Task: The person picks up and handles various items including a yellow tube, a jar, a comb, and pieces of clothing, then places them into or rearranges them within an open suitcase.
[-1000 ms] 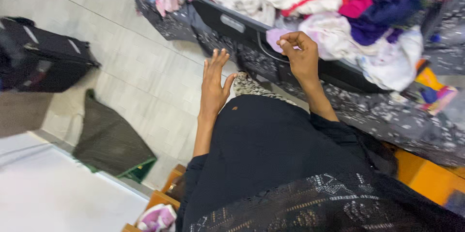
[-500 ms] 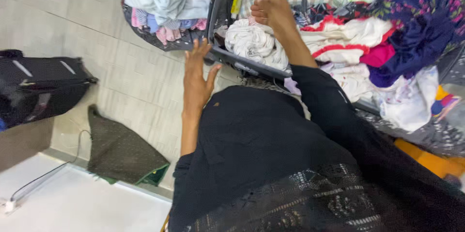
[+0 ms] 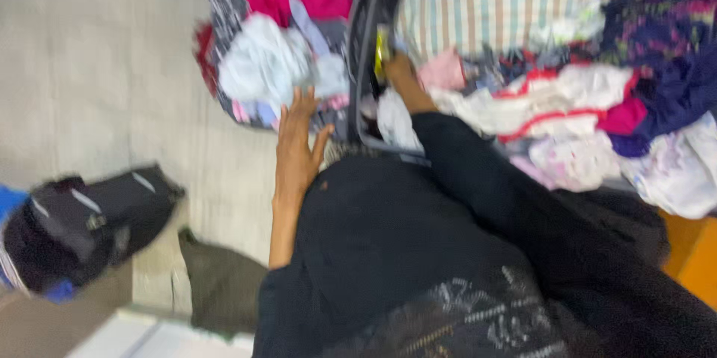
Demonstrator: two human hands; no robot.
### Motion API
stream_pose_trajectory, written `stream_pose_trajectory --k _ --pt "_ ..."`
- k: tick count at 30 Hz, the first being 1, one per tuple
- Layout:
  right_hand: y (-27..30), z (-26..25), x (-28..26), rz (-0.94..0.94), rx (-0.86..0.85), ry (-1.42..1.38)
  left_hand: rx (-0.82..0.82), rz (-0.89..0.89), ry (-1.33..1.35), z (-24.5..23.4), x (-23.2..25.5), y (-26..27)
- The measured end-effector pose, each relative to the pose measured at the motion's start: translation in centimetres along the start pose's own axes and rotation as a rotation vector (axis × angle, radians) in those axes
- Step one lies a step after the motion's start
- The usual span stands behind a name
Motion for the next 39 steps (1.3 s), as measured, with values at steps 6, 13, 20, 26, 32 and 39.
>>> stream_pose_trajectory --k 6,13,20,26,32,39 --pt "-0.1 3.3 -0.9 0.265 0.086 0.183 -0.019 0.051 -0.007 -3.8 -5.3 -2.6" --pt "4.4 -0.6 1.5 0.297 0.120 -1.109 -0.151 0.262 0.092 -3.7 -6.3 -8.0" --pt "16.5 -11.4 0.8 0.099 0.246 -1.592 -0.302 0.564 0.282 2.1 -1.9 -12.0" --pt "22.7 -14.9 -3.1 -0.039 0.326 -1.673 -0.372 0.717 0.336 4.0 1.5 -12.7" --pt "24.8 -17.4 -9.3 -0.157 0.288 -1.345 -0.264 0.627 0.334 3.2 1.8 -12.4" --pt "26.2 -19.2 -12.8 -0.618 0.479 -0.027 -0.066 0.399 0.404 2.0 4.3 -12.0"
Point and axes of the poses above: each hand's wrist, its own y-axis away from the middle knuckle, its own z-axis out of the palm, x = y × z, the point moved 1 cm from there along -y, towards the middle knuckle, and after that the axes turned 5 degrees about -y, right-handed, at the moved point
